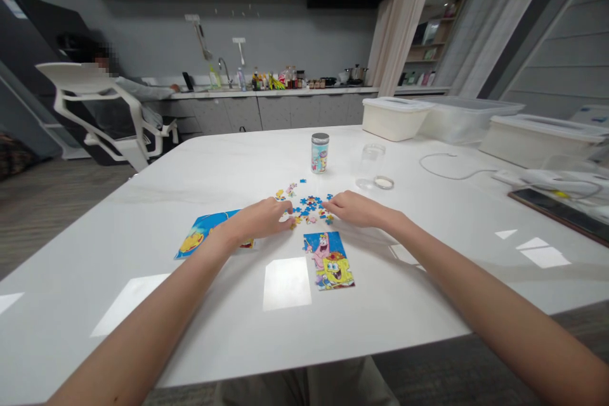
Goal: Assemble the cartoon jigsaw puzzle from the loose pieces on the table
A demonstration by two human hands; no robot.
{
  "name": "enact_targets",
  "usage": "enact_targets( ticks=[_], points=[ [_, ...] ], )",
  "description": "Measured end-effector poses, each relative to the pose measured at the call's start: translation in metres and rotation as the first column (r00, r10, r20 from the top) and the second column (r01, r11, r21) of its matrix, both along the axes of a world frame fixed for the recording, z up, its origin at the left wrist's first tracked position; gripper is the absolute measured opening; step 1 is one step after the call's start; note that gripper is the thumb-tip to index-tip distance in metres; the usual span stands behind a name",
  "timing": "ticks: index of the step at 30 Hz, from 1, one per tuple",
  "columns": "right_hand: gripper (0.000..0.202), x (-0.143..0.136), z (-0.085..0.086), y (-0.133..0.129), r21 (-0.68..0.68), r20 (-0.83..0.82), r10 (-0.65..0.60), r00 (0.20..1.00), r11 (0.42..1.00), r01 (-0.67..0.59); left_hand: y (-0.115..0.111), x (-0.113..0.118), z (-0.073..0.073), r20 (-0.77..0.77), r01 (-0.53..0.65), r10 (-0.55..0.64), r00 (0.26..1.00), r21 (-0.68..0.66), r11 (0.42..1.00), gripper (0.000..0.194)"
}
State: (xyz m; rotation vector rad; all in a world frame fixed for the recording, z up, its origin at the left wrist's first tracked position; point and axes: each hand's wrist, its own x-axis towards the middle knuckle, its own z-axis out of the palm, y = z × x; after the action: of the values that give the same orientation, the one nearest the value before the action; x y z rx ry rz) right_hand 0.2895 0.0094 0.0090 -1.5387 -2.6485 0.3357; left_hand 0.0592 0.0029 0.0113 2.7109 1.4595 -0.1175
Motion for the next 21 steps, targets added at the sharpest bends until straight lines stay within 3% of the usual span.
enact_targets(
  ticks=[9, 21],
  points=[
    [0.045, 0.003, -0.006, 0.002, -0.047, -0.026, -0.051, 0.998, 0.998, 0.05, -0.007, -0.003, 0.007, -0.021, -0.013, 0.011, 1.0, -0.11, 0.994, 0.038],
    [0.043, 0.006, -0.02, 0.007, 0.048, -0.043, 0.006, 0.999, 0.999, -0.004, -0.008, 0.002, -0.006, -0.009, -0.004, 0.003, 1.0, -0.045, 0.999, 0.032]
  ],
)
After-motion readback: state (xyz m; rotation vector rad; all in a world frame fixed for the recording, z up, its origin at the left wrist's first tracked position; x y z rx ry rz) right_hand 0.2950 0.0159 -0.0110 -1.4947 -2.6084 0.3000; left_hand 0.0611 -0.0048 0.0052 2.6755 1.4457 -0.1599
